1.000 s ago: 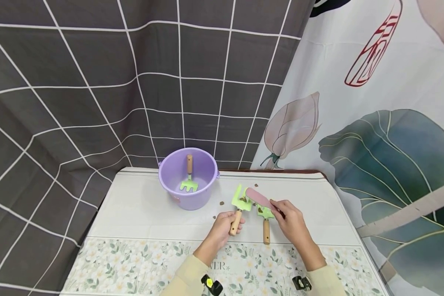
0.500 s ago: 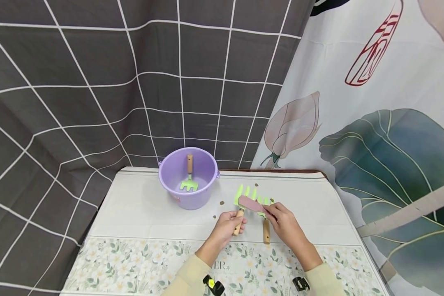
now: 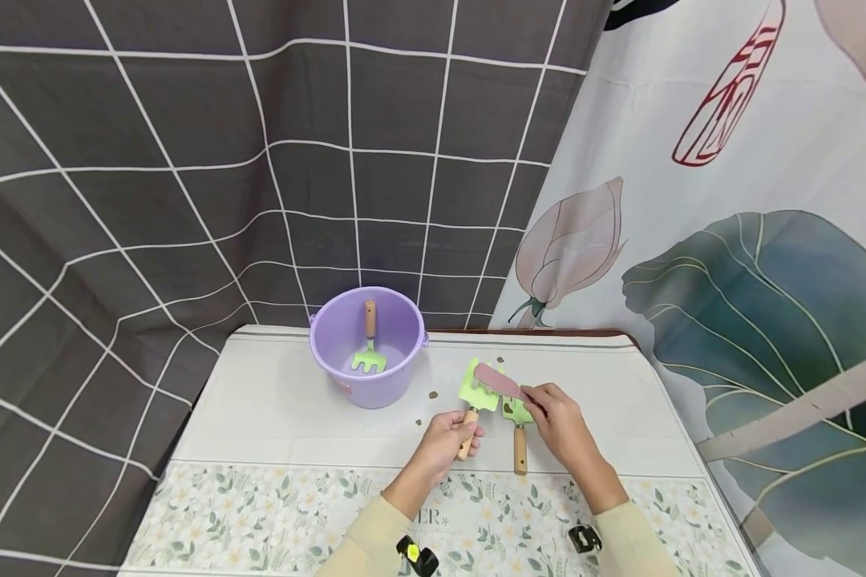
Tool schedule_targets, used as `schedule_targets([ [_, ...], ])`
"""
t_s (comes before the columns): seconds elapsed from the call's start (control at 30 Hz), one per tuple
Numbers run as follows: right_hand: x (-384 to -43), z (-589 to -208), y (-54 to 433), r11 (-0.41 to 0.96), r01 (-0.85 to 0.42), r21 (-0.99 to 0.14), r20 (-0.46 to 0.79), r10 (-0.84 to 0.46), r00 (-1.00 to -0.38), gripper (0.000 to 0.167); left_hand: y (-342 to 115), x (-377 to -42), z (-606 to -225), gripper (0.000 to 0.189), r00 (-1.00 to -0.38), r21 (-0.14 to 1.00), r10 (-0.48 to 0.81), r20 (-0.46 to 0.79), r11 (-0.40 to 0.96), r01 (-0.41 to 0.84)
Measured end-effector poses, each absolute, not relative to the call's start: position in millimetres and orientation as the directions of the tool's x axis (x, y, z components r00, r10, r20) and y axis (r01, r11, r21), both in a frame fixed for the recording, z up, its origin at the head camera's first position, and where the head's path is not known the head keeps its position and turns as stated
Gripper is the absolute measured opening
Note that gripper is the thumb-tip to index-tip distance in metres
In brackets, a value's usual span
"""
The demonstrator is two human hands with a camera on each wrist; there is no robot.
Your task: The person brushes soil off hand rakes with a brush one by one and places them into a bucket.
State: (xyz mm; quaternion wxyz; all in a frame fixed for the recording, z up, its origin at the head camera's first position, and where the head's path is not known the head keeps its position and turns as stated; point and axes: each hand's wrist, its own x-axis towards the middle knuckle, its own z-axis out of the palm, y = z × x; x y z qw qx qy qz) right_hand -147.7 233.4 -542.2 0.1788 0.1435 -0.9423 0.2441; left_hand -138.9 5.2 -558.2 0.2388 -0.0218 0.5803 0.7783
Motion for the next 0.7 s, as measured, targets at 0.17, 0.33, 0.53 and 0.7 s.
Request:
schedule_targets([
  [0.17, -150.8, -533.1, 235.9, 0.835, -0.36, -0.417, 0.433, -0.166, -0.886, 0.025, 5.0, -139.6, -558.1, 0.043, -0.885, 0.891, 0.342, -0.315, -0.213, -0.4],
  [0.33, -149.3, -530.6, 236.7, 0.822, -0.406, -0.398, 0.446, -0.214, -0.869, 0.025, 4.3, -140.0, -558.1, 0.042, -0.886, 0.897, 0.34, -0.314, -0.199, -0.395],
  [0.53, -144.6, -538.9, 233.4, 0.803, -0.478, -0.357, 0.423, -0.318, -0.849, 0.024, 4.4, -140.2, -557.7, 0.043, -0.884, 0.896, 0.349, -0.311, -0.203, -0.395],
  [0.7, -146.4, -544.5, 232.7, 0.824, -0.452, -0.341, 0.433, -0.289, -0.854, 0.026, 5.5, -139.1, -558.7, 0.041, -0.882, 0.895, 0.354, -0.312, -0.203, -0.398],
])
